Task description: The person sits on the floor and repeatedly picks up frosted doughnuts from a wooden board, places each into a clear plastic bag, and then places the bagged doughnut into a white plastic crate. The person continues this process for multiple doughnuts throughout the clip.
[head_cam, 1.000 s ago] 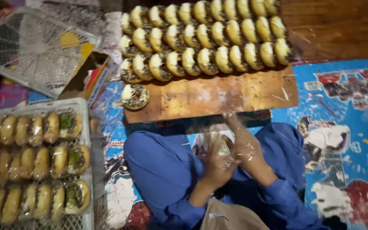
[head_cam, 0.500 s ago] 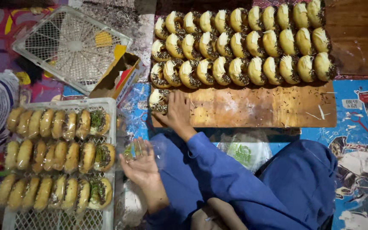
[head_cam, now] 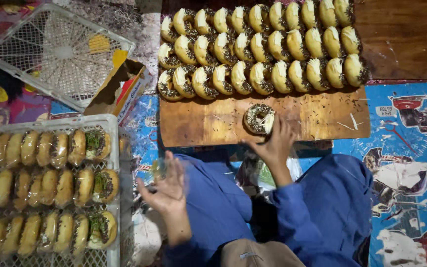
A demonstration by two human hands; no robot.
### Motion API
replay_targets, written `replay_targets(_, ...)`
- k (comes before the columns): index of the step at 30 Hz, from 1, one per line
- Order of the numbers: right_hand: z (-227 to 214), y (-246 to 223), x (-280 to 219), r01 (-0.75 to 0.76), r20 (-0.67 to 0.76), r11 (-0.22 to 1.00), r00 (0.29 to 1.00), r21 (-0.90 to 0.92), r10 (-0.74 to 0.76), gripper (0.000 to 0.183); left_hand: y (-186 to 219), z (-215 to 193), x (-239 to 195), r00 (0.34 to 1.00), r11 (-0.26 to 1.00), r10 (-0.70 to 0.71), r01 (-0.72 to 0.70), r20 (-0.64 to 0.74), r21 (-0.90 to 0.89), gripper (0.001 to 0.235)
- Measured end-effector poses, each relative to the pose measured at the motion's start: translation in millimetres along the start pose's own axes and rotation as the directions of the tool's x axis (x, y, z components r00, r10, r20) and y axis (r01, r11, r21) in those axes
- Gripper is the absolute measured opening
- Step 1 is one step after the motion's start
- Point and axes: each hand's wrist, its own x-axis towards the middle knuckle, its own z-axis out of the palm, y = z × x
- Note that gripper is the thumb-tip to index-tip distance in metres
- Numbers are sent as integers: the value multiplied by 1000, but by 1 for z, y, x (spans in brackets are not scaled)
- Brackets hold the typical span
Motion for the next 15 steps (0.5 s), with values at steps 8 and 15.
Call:
replay_targets(8, -47, -25, 4, -169, 196, 806, 978, 567, 67, 92, -66, 19, 17, 995, 960, -66, 43, -73, -276, 89)
replay_targets(15, -130, -99, -66, 75, 31, 824, 993, 561, -111, 77, -153, -8, -25, 958, 988, -85, 117, 273, -101, 86)
